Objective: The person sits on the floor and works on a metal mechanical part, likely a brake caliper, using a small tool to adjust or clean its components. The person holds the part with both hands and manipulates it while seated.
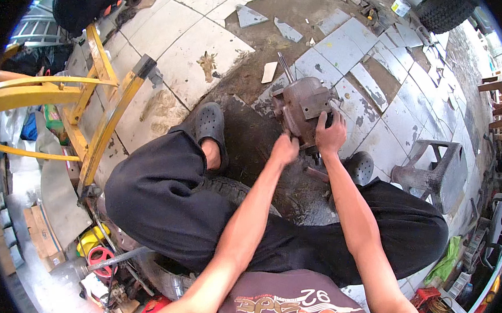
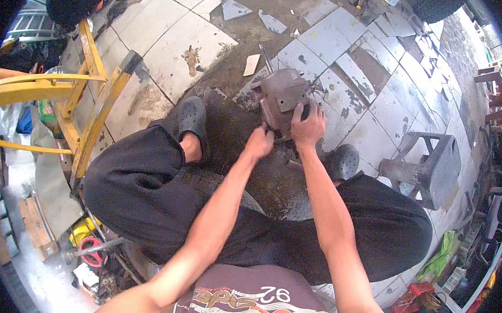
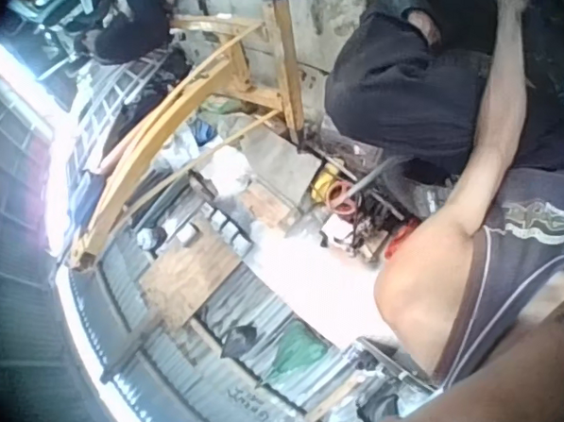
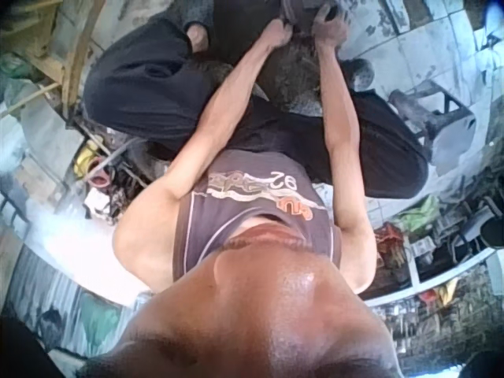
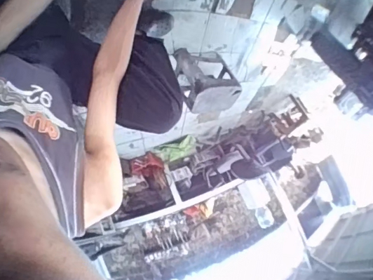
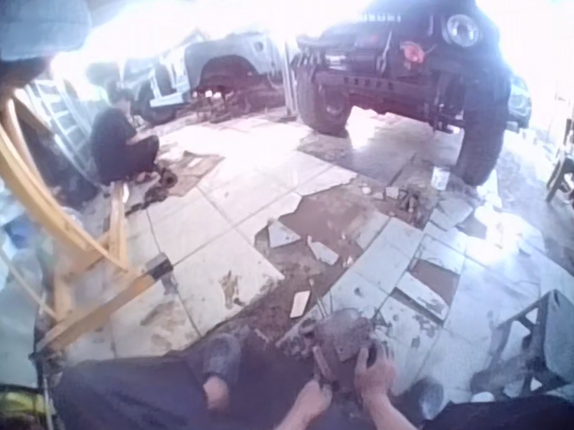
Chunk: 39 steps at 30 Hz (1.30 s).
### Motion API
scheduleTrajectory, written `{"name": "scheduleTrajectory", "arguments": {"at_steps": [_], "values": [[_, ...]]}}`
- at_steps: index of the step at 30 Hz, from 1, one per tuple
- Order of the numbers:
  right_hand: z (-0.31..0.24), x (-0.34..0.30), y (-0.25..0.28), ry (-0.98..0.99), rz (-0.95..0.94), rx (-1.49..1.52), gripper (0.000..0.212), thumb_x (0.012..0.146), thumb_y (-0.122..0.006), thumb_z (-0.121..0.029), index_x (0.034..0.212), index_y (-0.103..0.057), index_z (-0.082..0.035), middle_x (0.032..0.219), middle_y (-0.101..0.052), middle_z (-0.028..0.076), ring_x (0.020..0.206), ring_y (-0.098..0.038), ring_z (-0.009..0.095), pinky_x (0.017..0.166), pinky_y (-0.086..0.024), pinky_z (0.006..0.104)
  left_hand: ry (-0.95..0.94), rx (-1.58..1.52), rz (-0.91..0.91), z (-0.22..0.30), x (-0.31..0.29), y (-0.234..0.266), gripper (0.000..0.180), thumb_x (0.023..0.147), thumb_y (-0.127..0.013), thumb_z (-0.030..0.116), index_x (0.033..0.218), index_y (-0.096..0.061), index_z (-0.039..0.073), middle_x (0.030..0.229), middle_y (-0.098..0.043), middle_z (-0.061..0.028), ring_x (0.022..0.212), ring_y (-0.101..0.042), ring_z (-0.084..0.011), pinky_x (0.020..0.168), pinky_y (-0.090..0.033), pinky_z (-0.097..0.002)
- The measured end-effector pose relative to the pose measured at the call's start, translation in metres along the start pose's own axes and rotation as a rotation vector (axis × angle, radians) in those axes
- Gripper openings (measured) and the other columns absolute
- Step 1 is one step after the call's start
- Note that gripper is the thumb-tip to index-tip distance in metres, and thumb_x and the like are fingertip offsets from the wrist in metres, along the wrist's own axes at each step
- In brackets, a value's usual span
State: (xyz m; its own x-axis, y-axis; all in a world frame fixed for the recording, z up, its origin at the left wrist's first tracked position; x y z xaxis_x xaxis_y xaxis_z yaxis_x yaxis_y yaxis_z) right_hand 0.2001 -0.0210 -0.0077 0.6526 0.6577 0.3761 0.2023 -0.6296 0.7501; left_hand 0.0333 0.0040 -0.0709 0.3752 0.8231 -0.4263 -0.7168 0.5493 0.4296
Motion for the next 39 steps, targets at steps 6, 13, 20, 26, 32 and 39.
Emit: {"name": "scheduleTrajectory", "arguments": {"at_steps": [6, 13, 20, 26, 32, 39], "values": [[-0.005, 0.0, 0.002, 0.005, 0.007, 0.007, 0.038, 0.088, -0.06, -0.029, 0.112, -0.064, 0.0, 0.108, -0.066, 0.019, 0.1, -0.06, 0.04, 0.089, -0.047, 0.0471, 0.12, 0.101, -0.039, 0.0, 0.02, 0.005, 0.052, 0.09, -0.048, 0.023, 0.13, -0.044, -0.011, 0.109, -0.06, -0.0375, 0.108, -0.059, -0.0471, 0.095, -0.046, -0.0508], [-0.004, -0.006, 0.004, -0.005, -0.025, 0.025, 0.038, 0.088, -0.06, -0.028, 0.113, -0.064, 0.0, 0.109, -0.066, 0.019, 0.101, -0.06, 0.039, 0.088, -0.048, 0.0465, 0.105, 0.091, -0.172, -0.006, 0.025, 0.004, 0.057, 0.09, -0.051, 0.025, 0.135, -0.042, -0.009, 0.119, -0.057, -0.0364, 0.116, -0.056, -0.0444, 0.099, -0.044, -0.0471], [-0.001, -0.001, 0.004, -0.004, 0.017, 0.026, 0.036, 0.087, -0.061, -0.027, 0.11, -0.064, 0.001, 0.109, -0.066, 0.019, 0.1, -0.06, 0.039, 0.087, -0.048, 0.0461, 0.076, 0.086, -0.099, -0.006, 0.013, -0.004, 0.056, 0.09, -0.049, 0.023, 0.136, -0.042, -0.008, 0.122, -0.056, -0.0358, 0.119, -0.054, -0.0449, 0.101, -0.043, -0.0467], [0.004, -0.004, 0.003, -0.007, 0.021, 0.027, 0.036, 0.089, -0.059, -0.028, 0.11, -0.064, 0.0, 0.108, -0.066, 0.018, 0.1, -0.06, 0.039, 0.087, -0.048, 0.0465, 0.011, 0.064, -0.065, -0.006, -0.005, -0.004, 0.047, 0.089, -0.048, 0.018, 0.13, -0.049, -0.005, 0.117, -0.06, -0.033, 0.116, -0.055, -0.0454, 0.098, -0.044, -0.0454], [0.0, -0.002, 0.002, -0.011, 0.014, 0.015, 0.036, 0.089, -0.058, -0.03, 0.111, -0.064, -0.001, 0.107, -0.066, 0.019, 0.1, -0.06, 0.039, 0.088, -0.047, 0.0465, -0.047, 0.083, -0.058, -0.009, -0.005, -0.011, 0.054, 0.09, -0.047, 0.025, 0.13, -0.045, -0.012, 0.113, -0.059, -0.0374, 0.111, -0.058, -0.0464, 0.096, -0.046, -0.0482], [0.0, -0.002, 0.001, 0.026, 0.051, 0.036, 0.035, 0.087, -0.061, -0.026, 0.11, -0.064, 0.0, 0.103, -0.066, 0.02, 0.096, -0.061, 0.039, 0.086, -0.048, 0.0459, 0.07, -0.055, -0.062, -0.009, 0.01, -0.01, 0.051, 0.091, -0.048, 0.023, 0.13, -0.046, -0.01, 0.115, -0.059, -0.0362, 0.113, -0.056, -0.0477, 0.098, -0.044, -0.0486]]}}
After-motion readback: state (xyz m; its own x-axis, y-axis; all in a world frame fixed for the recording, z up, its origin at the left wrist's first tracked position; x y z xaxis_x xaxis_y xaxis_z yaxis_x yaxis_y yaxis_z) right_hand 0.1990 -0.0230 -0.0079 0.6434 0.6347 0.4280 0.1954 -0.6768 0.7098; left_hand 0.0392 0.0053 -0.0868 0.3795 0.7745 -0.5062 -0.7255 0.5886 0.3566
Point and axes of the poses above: each hand's wrist, its own x-axis towards the middle knuckle, its own y-axis out of the back of the hand, z = x × y, the point moved 5 cm from there along x, towards the middle knuckle
